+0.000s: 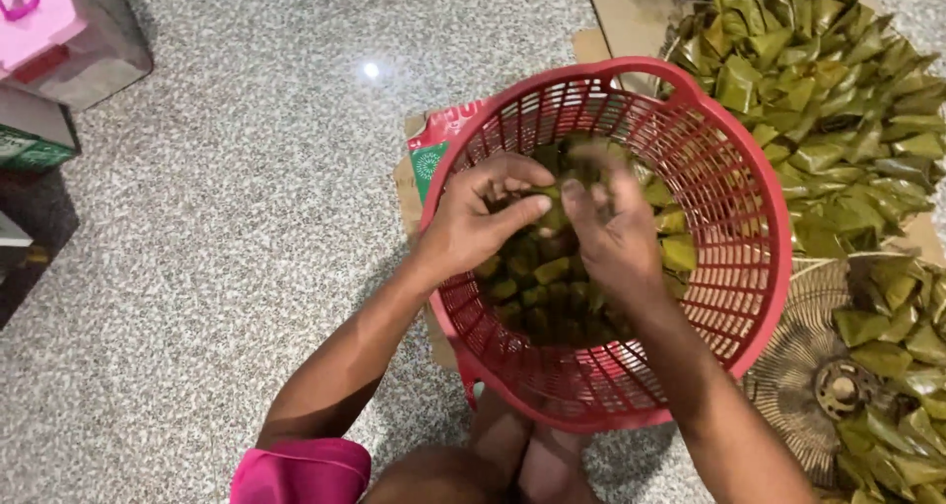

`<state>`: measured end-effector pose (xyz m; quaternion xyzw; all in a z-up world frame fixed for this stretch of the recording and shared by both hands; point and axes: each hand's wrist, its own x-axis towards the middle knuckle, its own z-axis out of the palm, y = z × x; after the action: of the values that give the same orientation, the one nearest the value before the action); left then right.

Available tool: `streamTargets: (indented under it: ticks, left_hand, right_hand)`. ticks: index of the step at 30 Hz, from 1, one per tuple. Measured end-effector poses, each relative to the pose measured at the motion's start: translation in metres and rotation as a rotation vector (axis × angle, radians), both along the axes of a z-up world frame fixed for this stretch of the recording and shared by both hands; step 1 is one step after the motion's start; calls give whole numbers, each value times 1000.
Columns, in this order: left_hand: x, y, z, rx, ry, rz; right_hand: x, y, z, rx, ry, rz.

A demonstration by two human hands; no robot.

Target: Organizing and arranging leaf-wrapped cakes from a red plastic basket into circular woven trays on the floor.

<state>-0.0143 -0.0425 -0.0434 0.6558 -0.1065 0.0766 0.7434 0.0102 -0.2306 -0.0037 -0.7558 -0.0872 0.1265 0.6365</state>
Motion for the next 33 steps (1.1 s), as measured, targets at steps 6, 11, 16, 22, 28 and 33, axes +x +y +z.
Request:
streamTargets:
  ticks: [6,11,16,22,28,33]
  left_hand:
    - [6,23,-7,155,148,152]
    - [21,35,-2,372,-27,374]
    - [26,28,-16,336,-53,393]
    - [23,32,-16,330,-49,377]
    - [25,29,-11,317,-21,369]
    - [24,24,-8,295,30,376]
  right_hand:
    - [16,23,-50,268,332,60]
    - [24,46,-104,-302,230,94]
    - [30,76,-192,-459,297,111]
    - [22,99,-193,-504,369,188]
    - [13,101,-147,-415,430,84]
    - [13,99,-152,-759,215,299]
